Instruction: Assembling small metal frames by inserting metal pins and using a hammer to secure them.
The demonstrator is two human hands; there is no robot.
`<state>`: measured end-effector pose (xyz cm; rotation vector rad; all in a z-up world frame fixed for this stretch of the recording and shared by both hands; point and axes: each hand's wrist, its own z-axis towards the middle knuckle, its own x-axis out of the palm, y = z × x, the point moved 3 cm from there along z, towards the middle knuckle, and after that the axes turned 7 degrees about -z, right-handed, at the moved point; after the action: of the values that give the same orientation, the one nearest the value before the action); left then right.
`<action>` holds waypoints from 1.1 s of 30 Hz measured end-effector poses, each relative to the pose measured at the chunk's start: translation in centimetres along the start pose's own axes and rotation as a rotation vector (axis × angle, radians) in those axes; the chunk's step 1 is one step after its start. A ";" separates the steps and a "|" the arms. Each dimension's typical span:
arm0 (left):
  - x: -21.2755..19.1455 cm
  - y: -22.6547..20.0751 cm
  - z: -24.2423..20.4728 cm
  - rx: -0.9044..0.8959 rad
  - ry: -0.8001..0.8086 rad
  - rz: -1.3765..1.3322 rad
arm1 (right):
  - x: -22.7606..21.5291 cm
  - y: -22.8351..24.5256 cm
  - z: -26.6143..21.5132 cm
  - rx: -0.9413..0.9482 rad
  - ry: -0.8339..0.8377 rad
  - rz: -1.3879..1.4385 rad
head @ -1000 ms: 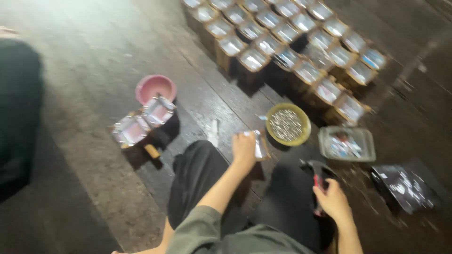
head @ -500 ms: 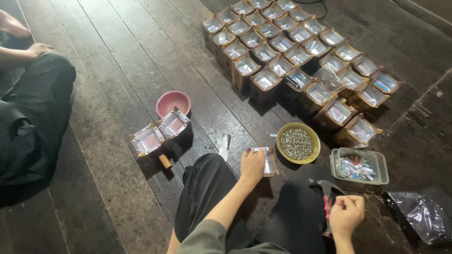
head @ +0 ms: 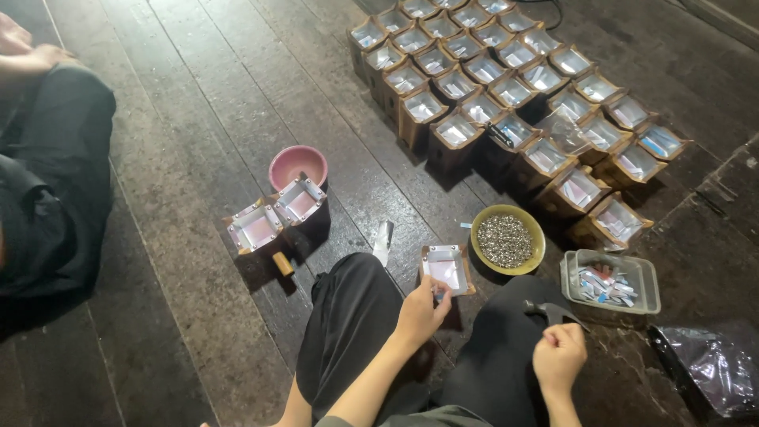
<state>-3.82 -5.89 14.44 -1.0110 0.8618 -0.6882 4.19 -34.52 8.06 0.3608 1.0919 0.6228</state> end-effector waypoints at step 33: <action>-1.5 2.5 0.8 0.081 0.095 0.067 | 7.3 12.3 3.9 -0.565 0.378 0.184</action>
<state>-3.66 -3.36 12.80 -0.8785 0.9391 -0.7127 6.44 -20.24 11.43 -0.1575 1.1900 1.1598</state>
